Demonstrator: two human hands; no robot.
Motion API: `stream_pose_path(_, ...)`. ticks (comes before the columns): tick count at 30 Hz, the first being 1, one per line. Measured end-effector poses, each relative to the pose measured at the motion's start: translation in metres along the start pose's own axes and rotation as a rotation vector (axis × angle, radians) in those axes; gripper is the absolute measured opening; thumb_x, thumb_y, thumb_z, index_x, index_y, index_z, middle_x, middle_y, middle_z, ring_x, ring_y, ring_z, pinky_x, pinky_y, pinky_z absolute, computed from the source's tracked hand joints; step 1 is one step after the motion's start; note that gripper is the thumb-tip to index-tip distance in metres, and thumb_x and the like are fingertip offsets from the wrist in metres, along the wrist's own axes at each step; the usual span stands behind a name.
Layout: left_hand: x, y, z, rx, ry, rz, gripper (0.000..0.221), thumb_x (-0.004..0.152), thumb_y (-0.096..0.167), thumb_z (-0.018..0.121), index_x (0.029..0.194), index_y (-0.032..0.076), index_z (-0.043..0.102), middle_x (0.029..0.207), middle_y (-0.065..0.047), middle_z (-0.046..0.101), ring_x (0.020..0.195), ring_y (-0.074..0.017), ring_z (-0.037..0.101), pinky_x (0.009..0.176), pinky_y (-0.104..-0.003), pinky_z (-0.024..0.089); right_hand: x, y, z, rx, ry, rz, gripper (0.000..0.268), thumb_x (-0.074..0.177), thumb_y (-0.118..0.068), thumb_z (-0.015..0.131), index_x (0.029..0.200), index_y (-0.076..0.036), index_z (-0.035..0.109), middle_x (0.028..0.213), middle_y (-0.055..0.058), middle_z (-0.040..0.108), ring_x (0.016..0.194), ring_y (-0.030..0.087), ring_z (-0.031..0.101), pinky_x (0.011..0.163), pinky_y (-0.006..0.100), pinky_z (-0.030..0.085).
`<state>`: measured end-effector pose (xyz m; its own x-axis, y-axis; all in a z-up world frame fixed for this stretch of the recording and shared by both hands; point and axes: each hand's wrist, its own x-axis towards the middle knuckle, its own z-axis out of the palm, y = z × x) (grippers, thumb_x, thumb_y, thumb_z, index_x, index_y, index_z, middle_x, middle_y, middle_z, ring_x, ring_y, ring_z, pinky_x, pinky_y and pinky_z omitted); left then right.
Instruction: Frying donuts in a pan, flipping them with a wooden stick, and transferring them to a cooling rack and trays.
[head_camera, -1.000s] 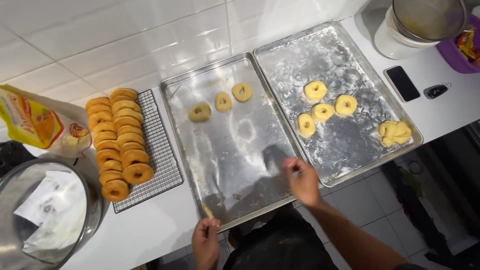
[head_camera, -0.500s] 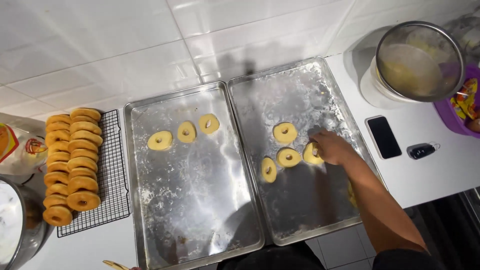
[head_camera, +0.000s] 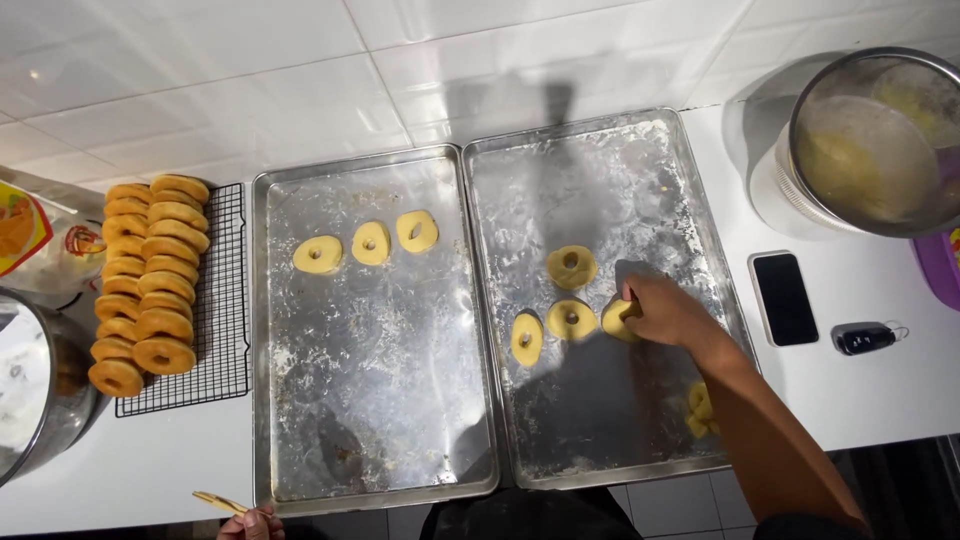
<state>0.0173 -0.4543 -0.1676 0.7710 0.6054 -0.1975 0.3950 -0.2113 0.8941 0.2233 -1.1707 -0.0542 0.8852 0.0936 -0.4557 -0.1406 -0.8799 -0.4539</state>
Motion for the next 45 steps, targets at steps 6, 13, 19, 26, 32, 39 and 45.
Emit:
stream_pose_path(6, -0.033, 0.036, 0.006, -0.164, -0.031, 0.003, 0.041, 0.114, 0.033, 0.059, 0.097, -0.004, 0.063, 0.069, -0.017, 0.055, 0.053, -0.019, 0.049, 0.05, -0.028, 0.038, 0.009, 0.012, 0.013, -0.122, -0.077, -0.009, 0.026, 0.079, -0.024, 0.078, 0.102, -0.014, 0.071, 0.101, 0.005, 0.064, 0.092, 0.02, 0.06, 0.076, 0.035, 0.046)
stream_pose_path(13, -0.068, 0.085, 0.036, -0.298, 0.28, 0.088, 0.016, 0.11, 0.017, 0.065, 0.1, 0.008, 0.057, 0.091, -0.016, 0.066, 0.066, -0.0136, 0.057, 0.055, -0.021, 0.042, -0.009, 0.01, 0.02, -0.157, -0.157, -0.046, 0.031, 0.089, -0.037, 0.073, 0.098, -0.02, 0.048, 0.084, 0.002, 0.066, 0.072, 0.02, 0.06, 0.064, 0.037, 0.038)
stream_pose_path(19, -0.079, 0.114, 0.029, -0.383, 0.194, -0.061, 0.015, 0.108, 0.017, 0.061, 0.098, 0.009, 0.056, 0.096, -0.012, 0.066, 0.074, -0.0129, 0.054, 0.064, -0.024, 0.04, -0.027, 0.028, 0.025, 0.05, -0.152, 0.138, 0.079, 0.092, -0.015, 0.069, 0.161, -0.03, 0.033, 0.141, 0.009, 0.066, 0.117, 0.027, 0.071, 0.102, 0.042, 0.056)
stream_pose_path(26, -0.064, 0.112, 0.009, -0.379, 0.214, -0.176, 0.016, 0.109, 0.018, 0.06, 0.099, 0.006, 0.057, 0.097, -0.013, 0.065, 0.076, -0.0154, 0.053, 0.065, -0.027, 0.04, -0.043, 0.033, 0.042, 1.098, 0.202, 0.339, 0.048, 0.085, 0.011, 0.052, 0.131, -0.001, 0.064, 0.116, 0.018, 0.067, 0.099, 0.03, 0.061, 0.08, 0.038, 0.046)
stream_pose_path(32, -0.042, 0.123, -0.019, -0.365, 0.197, -0.198, 0.017, 0.109, 0.019, 0.06, 0.101, 0.004, 0.059, 0.098, -0.012, 0.066, 0.077, -0.0148, 0.052, 0.067, -0.027, 0.041, -0.003, -0.132, 0.034, 1.584, -0.006, 0.086, 0.032, 0.091, 0.005, 0.06, 0.121, -0.006, 0.06, 0.121, 0.015, 0.063, 0.107, 0.03, 0.064, 0.086, 0.039, 0.056)
stream_pose_path(39, -0.013, 0.088, -0.06, -0.362, 0.303, -0.14, 0.019, 0.11, 0.021, 0.062, 0.104, 0.004, 0.059, 0.097, -0.015, 0.067, 0.077, -0.0157, 0.057, 0.065, -0.026, 0.044, 0.093, -0.292, 0.056, 1.267, -0.047, 0.176, 0.034, 0.095, -0.009, 0.062, 0.127, 0.001, 0.062, 0.113, 0.015, 0.062, 0.098, 0.027, 0.06, 0.074, 0.037, 0.051)
stream_pose_path(45, 0.005, 0.004, -0.106, -0.367, 0.28, -0.077, 0.022, 0.114, 0.024, 0.059, 0.11, 0.003, 0.056, 0.096, -0.02, 0.064, 0.07, -0.0185, 0.055, 0.058, -0.029, 0.041, 0.141, -0.304, 0.091, 0.708, 0.014, 0.132, 0.04, 0.084, -0.018, 0.064, 0.121, -0.002, 0.068, 0.107, 0.012, 0.067, 0.092, 0.022, 0.058, 0.077, 0.035, 0.045)
